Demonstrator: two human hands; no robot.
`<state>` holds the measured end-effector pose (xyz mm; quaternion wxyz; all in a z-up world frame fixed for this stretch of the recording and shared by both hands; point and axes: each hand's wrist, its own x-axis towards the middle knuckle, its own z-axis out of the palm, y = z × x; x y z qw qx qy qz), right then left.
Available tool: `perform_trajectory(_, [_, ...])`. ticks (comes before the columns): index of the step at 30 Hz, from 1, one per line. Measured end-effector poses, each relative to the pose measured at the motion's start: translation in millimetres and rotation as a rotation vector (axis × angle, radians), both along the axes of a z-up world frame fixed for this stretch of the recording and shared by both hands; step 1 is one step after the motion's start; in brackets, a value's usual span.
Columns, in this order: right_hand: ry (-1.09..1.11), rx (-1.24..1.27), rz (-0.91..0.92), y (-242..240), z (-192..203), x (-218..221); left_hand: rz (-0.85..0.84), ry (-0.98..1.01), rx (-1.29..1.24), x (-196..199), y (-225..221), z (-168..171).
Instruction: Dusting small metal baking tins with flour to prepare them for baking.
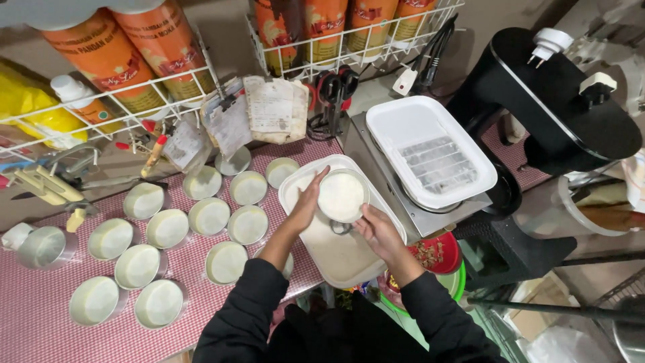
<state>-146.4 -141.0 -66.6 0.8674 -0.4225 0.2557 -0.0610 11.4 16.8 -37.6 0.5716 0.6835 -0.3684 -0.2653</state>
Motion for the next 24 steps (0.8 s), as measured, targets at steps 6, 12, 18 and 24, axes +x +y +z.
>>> perform_trajectory(6, [-0.106, -1.432, -0.060, -32.2, 0.2, 1.5, 0.119, 0.171, -0.082, 33.6, 13.4, -13.1])
perform_trajectory(12, [-0.145, -1.903, 0.116, -37.9, 23.4, 5.2, 0.289, 0.194, -0.025, 34.3, 23.0, 7.4])
perform_trajectory(18, [-0.193, -2.007, 0.131, -26.3, 49.9, 0.1, 0.598, 0.306, -0.080, -12.7, 29.2, 63.5])
perform_trajectory(24, [-0.199, -1.960, 0.096, -35.5, 40.9, -2.1, 0.500, 0.280, 0.146, 46.9, 9.0, -62.7])
